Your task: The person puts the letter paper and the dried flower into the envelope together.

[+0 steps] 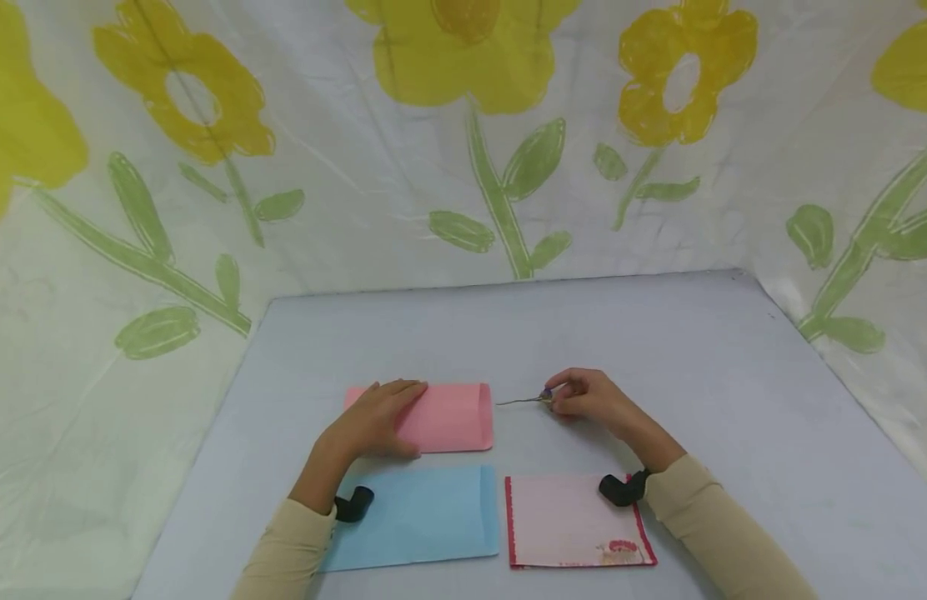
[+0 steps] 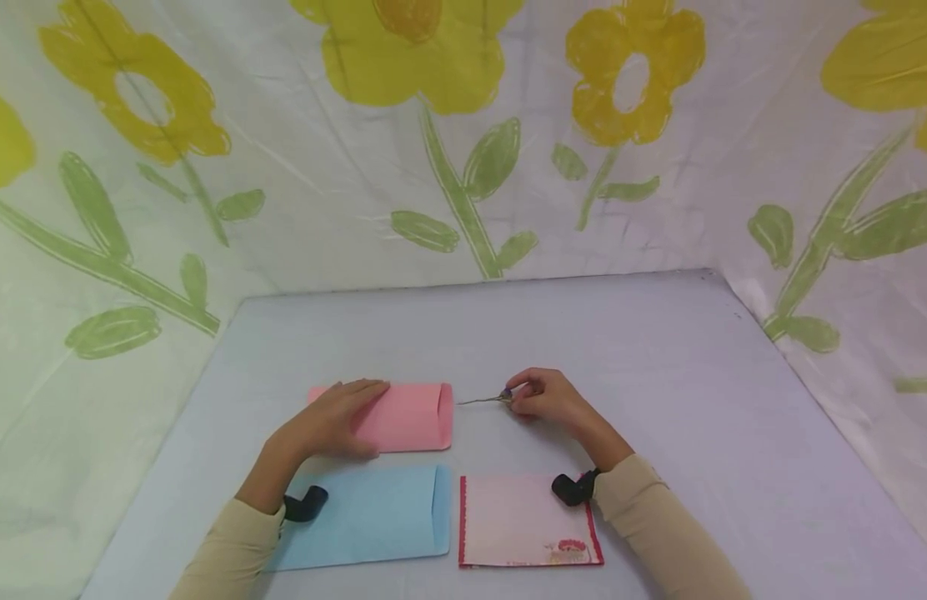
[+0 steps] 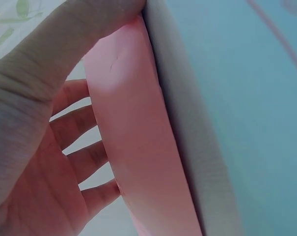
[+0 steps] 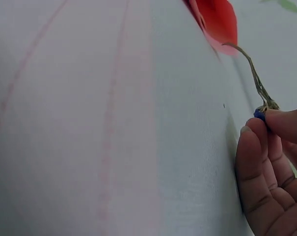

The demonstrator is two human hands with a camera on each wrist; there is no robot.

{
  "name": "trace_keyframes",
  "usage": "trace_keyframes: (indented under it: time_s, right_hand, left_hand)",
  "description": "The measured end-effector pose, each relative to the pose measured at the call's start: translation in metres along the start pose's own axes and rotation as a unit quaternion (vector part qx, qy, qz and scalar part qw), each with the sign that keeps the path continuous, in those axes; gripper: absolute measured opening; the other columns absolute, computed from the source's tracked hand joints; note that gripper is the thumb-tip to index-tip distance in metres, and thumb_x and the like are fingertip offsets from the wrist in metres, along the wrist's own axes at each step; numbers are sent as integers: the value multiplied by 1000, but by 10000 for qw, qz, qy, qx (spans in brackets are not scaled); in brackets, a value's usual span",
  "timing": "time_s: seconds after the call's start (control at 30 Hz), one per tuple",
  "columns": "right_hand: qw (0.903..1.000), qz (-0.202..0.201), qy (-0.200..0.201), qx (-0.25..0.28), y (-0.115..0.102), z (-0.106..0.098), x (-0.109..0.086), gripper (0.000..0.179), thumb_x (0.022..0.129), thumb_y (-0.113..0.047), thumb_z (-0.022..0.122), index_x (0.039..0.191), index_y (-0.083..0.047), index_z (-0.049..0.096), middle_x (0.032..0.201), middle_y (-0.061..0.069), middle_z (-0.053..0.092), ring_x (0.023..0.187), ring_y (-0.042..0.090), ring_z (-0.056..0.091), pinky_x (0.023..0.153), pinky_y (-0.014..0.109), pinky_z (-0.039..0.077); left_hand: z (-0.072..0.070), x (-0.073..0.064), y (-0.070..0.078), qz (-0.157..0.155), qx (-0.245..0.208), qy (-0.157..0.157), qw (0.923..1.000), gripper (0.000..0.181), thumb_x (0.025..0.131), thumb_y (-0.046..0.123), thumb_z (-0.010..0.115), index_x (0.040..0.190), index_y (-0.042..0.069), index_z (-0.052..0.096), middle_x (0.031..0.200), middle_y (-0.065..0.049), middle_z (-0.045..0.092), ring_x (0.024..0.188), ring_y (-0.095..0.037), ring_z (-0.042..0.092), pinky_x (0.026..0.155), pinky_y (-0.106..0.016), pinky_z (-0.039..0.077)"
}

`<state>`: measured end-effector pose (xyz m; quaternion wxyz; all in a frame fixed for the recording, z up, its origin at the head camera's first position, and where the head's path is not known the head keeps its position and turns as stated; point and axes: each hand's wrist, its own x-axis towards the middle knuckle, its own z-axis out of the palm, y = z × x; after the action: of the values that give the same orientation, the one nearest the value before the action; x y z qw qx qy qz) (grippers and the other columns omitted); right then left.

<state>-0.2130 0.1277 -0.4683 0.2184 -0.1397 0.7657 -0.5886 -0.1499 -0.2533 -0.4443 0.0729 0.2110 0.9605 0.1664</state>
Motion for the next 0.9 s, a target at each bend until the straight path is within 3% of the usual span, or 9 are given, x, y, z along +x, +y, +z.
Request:
trace_keyframes:
  time_s: [0.53,0.9]
  right_hand:
    - [9995,115,-298,-22,-6,26,15,27,85,3,69,111,7,62,84,9,67,75,22,66,72,32,59]
    - [9981,167,-408,-426,-12,48,29,14,86,-2,73,98,1,65,81,8,65,72,20,64,69,31,58]
  left_hand:
    - [-1,0,2,-120,-3,-47,9999,91,74,33,88,150,9,46,150,-9,48,141,-31,39,117,-56,24]
    - [0,1,1,54,72,6,10000,91,73,33,89,149,6,47,149,-12,49,139,-33,41,115,-59,26]
